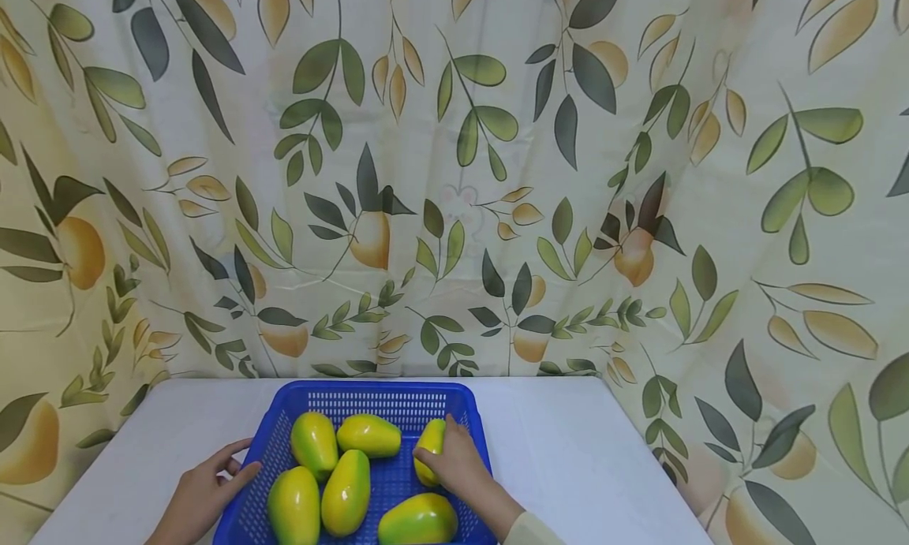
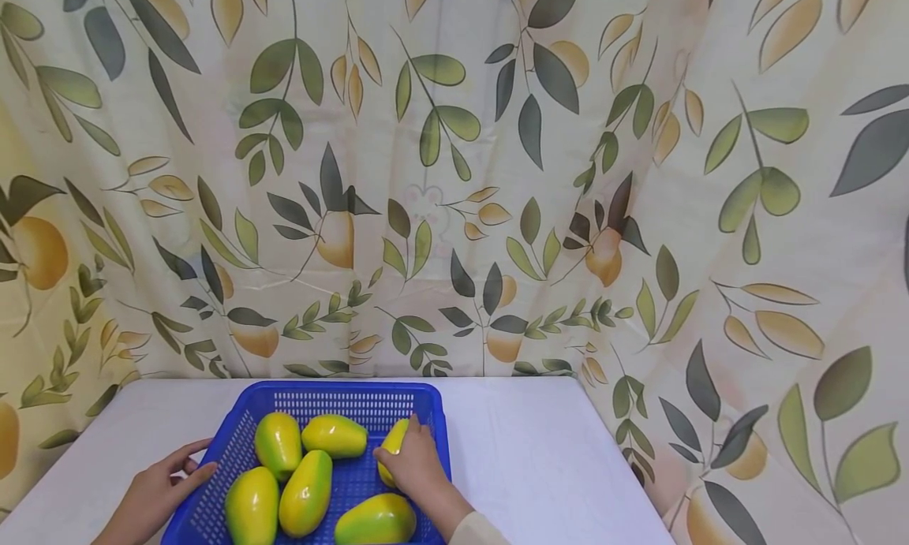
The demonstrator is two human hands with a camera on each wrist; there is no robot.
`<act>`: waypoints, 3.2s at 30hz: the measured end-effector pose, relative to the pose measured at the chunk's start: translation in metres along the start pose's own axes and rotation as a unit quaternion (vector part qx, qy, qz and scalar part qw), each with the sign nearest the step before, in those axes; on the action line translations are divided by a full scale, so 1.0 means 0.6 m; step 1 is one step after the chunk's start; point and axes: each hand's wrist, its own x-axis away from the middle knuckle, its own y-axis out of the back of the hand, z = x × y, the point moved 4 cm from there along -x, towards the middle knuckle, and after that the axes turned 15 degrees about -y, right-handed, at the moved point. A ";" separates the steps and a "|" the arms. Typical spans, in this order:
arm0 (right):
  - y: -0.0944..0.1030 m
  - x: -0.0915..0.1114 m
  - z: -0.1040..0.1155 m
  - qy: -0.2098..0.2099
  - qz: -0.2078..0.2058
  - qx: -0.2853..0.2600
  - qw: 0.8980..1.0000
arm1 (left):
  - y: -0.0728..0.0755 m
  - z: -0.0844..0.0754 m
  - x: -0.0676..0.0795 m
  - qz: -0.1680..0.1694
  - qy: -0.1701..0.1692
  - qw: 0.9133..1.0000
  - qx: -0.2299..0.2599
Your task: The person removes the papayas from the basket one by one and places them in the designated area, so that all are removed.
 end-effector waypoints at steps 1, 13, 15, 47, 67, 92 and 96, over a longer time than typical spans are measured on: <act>0.000 0.000 -0.001 -0.002 -0.001 0.001 1.000 | 0.000 -0.001 0.000 -0.001 -0.001 1.000 0.000; -0.009 -0.008 -0.006 -0.013 0.003 0.008 1.000 | 0.001 0.001 0.001 -0.007 0.013 1.000 0.017; -0.011 -0.009 -0.007 -0.010 0.005 0.003 1.000 | 0.001 0.002 0.001 -0.007 0.018 0.999 0.030; -0.041 -0.020 -0.020 0.000 -0.022 -0.008 1.000 | 0.000 0.011 0.002 -0.007 0.040 0.997 0.060; -0.043 -0.019 -0.018 0.014 -0.013 -0.009 1.000 | -0.001 0.008 0.007 -0.004 0.042 0.996 0.074; -0.032 -0.011 -0.010 0.029 -0.022 -0.032 0.999 | -0.011 0.007 0.012 0.004 0.087 0.976 0.199; -0.031 -0.014 -0.013 0.022 -0.020 -0.052 0.998 | -0.013 0.009 0.010 0.004 0.087 0.974 0.208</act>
